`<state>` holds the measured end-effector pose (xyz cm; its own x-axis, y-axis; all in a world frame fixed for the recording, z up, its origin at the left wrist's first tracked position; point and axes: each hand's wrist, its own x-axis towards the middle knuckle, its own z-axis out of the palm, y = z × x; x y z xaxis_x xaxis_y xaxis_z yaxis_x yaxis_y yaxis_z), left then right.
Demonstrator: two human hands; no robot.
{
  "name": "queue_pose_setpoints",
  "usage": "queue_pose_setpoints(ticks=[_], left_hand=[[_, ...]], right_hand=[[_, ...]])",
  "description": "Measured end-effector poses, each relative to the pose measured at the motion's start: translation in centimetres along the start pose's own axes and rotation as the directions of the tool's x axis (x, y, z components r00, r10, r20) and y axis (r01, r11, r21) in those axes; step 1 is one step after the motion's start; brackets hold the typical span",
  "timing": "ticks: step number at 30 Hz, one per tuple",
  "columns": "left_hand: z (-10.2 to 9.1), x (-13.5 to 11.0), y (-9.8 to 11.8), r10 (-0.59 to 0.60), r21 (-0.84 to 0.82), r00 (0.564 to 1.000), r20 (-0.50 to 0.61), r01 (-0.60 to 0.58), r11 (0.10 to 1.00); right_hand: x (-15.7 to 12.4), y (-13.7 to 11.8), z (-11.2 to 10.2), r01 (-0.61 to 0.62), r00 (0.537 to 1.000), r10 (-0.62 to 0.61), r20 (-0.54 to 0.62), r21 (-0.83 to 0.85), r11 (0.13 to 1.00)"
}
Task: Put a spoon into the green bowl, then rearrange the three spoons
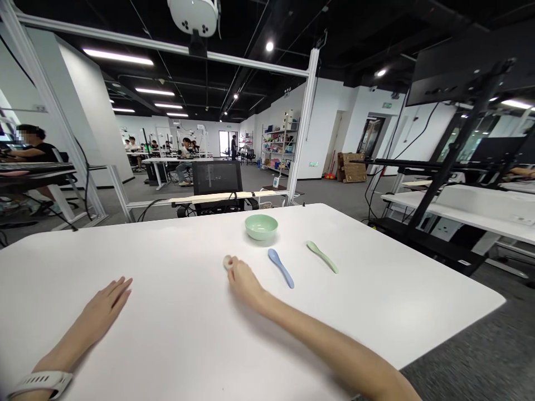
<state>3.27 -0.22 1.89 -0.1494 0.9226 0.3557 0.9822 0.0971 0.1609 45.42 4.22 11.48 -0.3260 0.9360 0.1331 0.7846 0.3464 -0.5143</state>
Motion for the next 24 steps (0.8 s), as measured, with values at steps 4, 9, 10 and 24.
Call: queue_pose_setpoints(ticks=[4, 9, 10, 24], left_hand=[[0.3, 0.0, -0.3, 0.0, -0.001, 1.0, 0.018, 0.0, 1.0], [0.6, 0.0, -0.5, 0.018, -0.003, 1.0, -0.014, -0.018, 1.0], [0.6, 0.1, -0.5, 0.018, -0.003, 1.0, -0.017, -0.018, 1.0], [0.5, 0.2, -0.6, 0.0, -0.012, 1.0, 0.023, 0.0, 1.0]], right_hand=[[-2.0, -1.7, 1.6, -0.033, 0.993, 0.052, 0.105, -0.172, 0.984], [-1.6, -2.2, 1.5, 0.053, 0.995, -0.011, 0.096, -0.45, 0.892], [-1.5, -2.1, 1.5, 0.061, 0.995, -0.015, 0.099, -0.485, 0.873], [-1.0, -3.6, 0.7, 0.085, 0.986, 0.008, 0.168, -0.54, 0.837]])
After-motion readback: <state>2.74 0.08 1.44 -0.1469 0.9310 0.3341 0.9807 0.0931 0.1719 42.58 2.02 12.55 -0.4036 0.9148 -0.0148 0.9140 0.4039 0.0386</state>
